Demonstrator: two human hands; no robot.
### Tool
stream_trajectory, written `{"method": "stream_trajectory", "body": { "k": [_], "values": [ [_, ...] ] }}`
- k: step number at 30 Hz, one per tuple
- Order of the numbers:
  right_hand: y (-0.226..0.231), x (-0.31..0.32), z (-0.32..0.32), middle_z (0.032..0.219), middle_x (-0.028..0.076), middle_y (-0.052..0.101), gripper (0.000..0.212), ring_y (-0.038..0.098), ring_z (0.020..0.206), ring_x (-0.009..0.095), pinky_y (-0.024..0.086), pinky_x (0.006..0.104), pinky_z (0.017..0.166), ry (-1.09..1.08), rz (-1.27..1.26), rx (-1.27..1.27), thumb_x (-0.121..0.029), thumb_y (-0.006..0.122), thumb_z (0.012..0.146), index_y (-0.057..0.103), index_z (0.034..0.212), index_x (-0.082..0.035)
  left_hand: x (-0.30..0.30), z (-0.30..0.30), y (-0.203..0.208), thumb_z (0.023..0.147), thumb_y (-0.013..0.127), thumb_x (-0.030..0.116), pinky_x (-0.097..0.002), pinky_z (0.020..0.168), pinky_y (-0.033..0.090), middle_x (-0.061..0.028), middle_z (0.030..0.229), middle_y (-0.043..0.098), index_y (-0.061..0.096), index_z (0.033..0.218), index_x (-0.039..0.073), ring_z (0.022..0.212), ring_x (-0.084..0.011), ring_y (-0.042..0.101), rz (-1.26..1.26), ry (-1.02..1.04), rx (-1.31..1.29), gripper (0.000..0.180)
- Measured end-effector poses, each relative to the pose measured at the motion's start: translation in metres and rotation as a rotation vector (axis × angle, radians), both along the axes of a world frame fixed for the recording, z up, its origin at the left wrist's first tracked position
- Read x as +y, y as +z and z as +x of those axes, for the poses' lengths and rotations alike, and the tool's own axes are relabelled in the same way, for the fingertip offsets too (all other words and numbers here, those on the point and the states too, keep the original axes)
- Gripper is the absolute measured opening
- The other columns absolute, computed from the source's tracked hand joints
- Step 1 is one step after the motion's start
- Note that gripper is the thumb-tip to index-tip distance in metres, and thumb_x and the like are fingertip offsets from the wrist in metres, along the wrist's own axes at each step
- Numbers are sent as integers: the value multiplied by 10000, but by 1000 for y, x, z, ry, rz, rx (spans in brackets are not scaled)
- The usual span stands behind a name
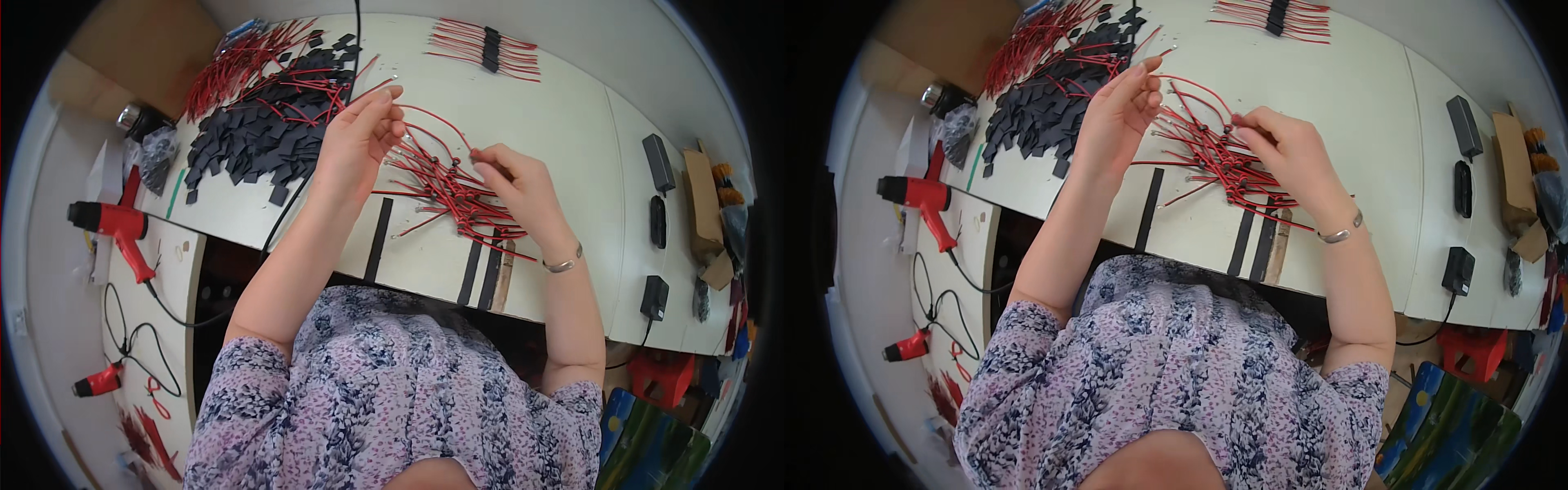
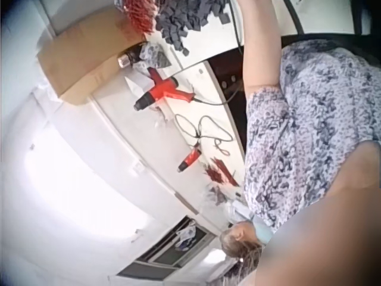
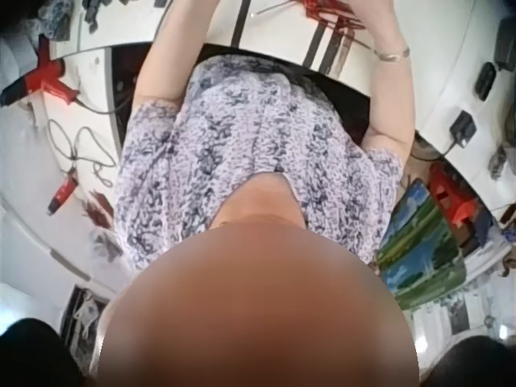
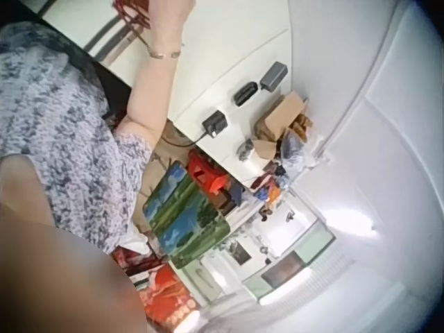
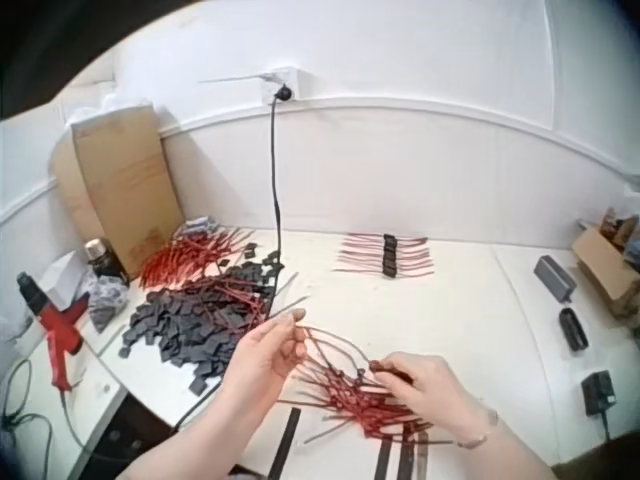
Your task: The person assembles red electrical wires by hand, sliding black heat shrink tubing over the wire connectors on a workbench.
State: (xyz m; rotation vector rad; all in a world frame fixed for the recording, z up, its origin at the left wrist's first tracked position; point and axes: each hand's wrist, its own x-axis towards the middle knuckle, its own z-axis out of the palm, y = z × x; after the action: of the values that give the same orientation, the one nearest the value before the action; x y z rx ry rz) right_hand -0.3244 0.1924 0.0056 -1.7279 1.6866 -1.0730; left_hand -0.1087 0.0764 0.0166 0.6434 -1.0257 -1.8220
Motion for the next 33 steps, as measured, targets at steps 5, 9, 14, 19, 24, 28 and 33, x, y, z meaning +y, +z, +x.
{"method": "stream_trajectory", "body": {
  "k": [5, 9, 14, 19, 24, 28, 33],
  "values": [
    [3, 6, -10, 647, -40, 482, 196, 424, 603, 38, 356, 222, 557, -138, -150, -193, -146, 541, 1027, 661, 1021, 9, -2, 61, -2, 990, 631, 219, -223, 717, 485, -20, 925, 659, 606, 1257, -17, 769, -79, 606, -172, 156, -258, 358],
    [5, 3, -9, 653, -42, 470, 210, 413, 622, 38, 331, 209, 577, -127, -129, -283, -151, 533, 1031, 661, 1040, 15, -19, 135, -11, 961, 660, 159, -217, 705, 467, 4, 902, 674, 709, 1112, 19, 753, -60, 580, -427, 374, -763, 211],
    [-3, -2, -5, 660, -43, 493, 210, 423, 622, 35, 321, 213, 566, -135, -129, -258, -161, 543, 1026, 666, 1028, 9, -32, 138, -24, 883, 721, 141, -280, 717, 501, -75, 929, 670, 694, 1114, 21, 744, -144, 616, -846, 347, -1221, 261],
    [-4, -2, -3, 663, -41, 504, 200, 437, 626, 36, 330, 217, 568, -139, -100, -256, -152, 550, 1020, 666, 1019, 11, -64, 140, -36, 852, 745, 224, -364, 776, 530, -125, 946, 707, 707, 1086, 17, 852, -275, 676, -912, 306, -1435, 315],
    [-2, 2, -7, 665, -40, 505, 184, 443, 633, 39, 339, 220, 577, -131, -93, -257, -140, 557, 1015, 663, 1013, 11, -67, 146, -27, 943, 656, 184, -280, 714, 512, -86, 864, 714, 702, 1122, -17, 789, -144, 674, -508, 215, -1275, 274],
    [-3, 3, -5, 737, -36, 546, 165, 473, 669, 38, 373, 208, 615, -149, -122, -323, -129, 570, 1010, 651, 1036, 12, -35, 101, -17, 989, 607, 158, -226, 680, 468, -5, 838, 646, 732, 1097, 21, 720, -73, 569, -506, 277, -899, 214],
    [2, 5, 17, 813, -27, 590, 110, 498, 724, 16, 410, 195, 639, -122, -152, -458, -93, 652, 960, 618, 995, 6, 31, -19, -13, 1005, 552, 93, -229, 724, 550, -77, 966, 690, 598, 1251, -25, 793, -123, 697, -177, -201, -323, 277]
  ]
}}
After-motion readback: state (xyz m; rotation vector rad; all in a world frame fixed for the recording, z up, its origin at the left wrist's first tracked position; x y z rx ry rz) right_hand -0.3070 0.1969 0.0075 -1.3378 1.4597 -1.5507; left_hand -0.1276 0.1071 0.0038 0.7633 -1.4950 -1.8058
